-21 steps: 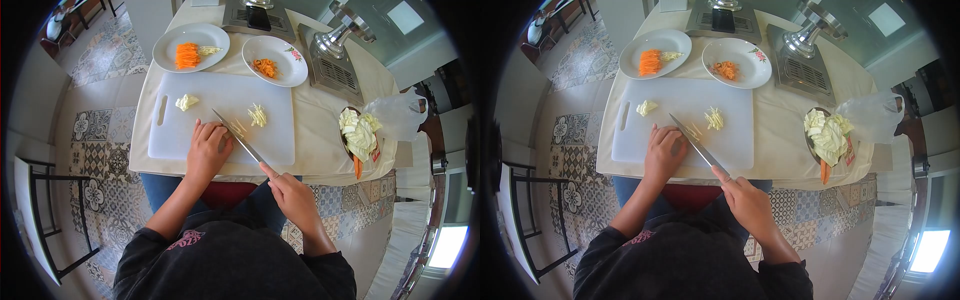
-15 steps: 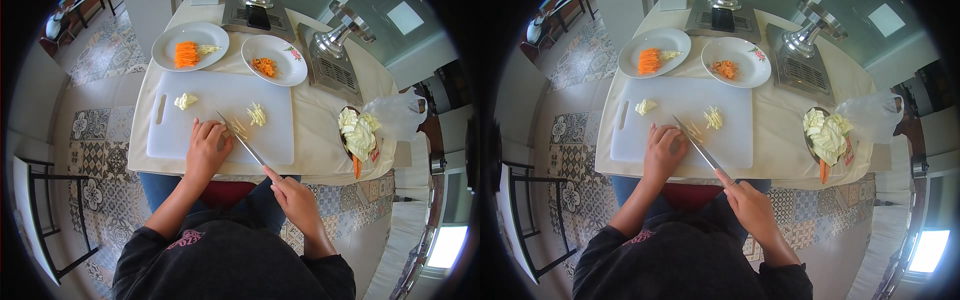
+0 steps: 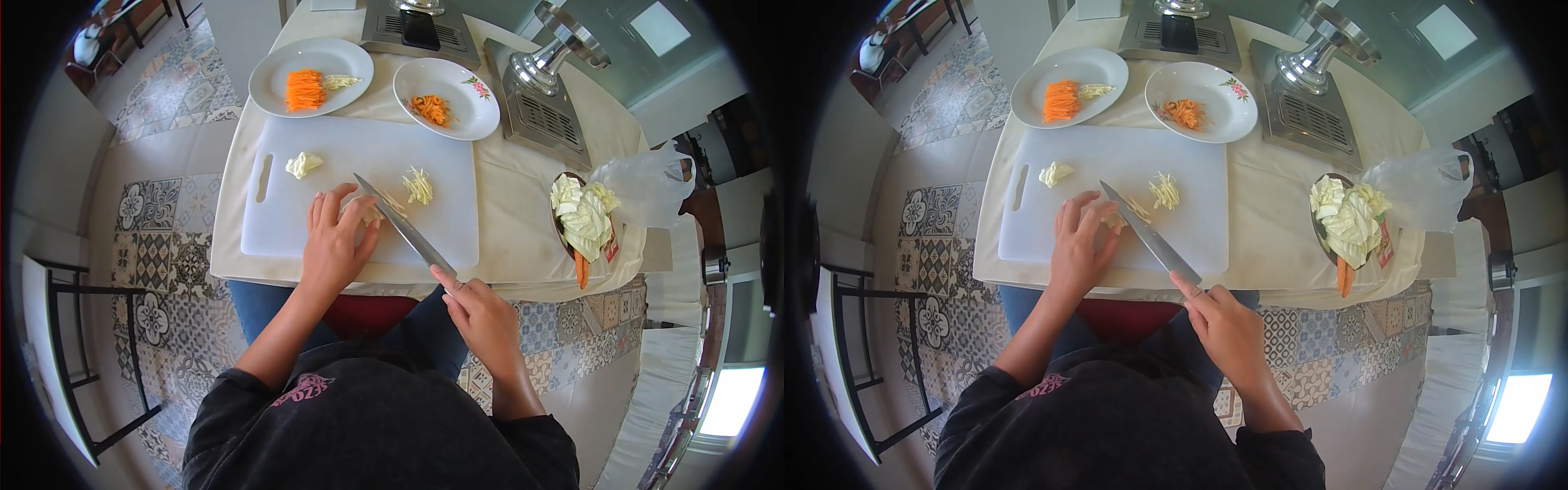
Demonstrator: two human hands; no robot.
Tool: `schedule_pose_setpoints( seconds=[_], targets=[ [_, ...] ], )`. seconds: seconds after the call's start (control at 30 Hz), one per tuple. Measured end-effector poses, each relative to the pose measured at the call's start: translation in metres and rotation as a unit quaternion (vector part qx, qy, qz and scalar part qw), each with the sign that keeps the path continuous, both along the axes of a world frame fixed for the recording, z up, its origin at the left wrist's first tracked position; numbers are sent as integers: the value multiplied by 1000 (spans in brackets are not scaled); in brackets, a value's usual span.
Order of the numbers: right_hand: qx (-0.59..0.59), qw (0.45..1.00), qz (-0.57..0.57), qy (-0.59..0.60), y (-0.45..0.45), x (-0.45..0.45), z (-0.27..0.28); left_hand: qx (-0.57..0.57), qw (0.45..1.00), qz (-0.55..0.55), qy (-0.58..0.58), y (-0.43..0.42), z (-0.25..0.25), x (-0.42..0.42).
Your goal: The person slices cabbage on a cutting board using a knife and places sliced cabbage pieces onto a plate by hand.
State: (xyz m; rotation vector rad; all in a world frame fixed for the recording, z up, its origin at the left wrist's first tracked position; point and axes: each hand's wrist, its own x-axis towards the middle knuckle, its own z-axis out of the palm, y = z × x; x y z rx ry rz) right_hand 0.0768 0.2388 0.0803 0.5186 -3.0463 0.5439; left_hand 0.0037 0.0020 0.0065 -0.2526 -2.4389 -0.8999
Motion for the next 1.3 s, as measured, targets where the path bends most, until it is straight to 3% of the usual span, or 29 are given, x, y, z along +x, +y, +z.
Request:
schedule_pose_setpoints(
  seconds=[0.47, 0.67, 0.87, 1.3],
  targets=[
    [-5, 999, -26, 47, -3, -6, -11, -82, 996, -26, -19, 9, 11, -15],
    [7, 999, -22, 36, 2, 1, -9, -67, 997, -21, -36, 13, 12, -18],
    [-62, 998, -22, -12, 12, 9, 6, 8, 999, 16, -48, -14, 13, -11],
    [-15, 1000, -23, 4, 11, 9, 7, -81, 993, -37, -74, 1, 10, -14]
  ],
)
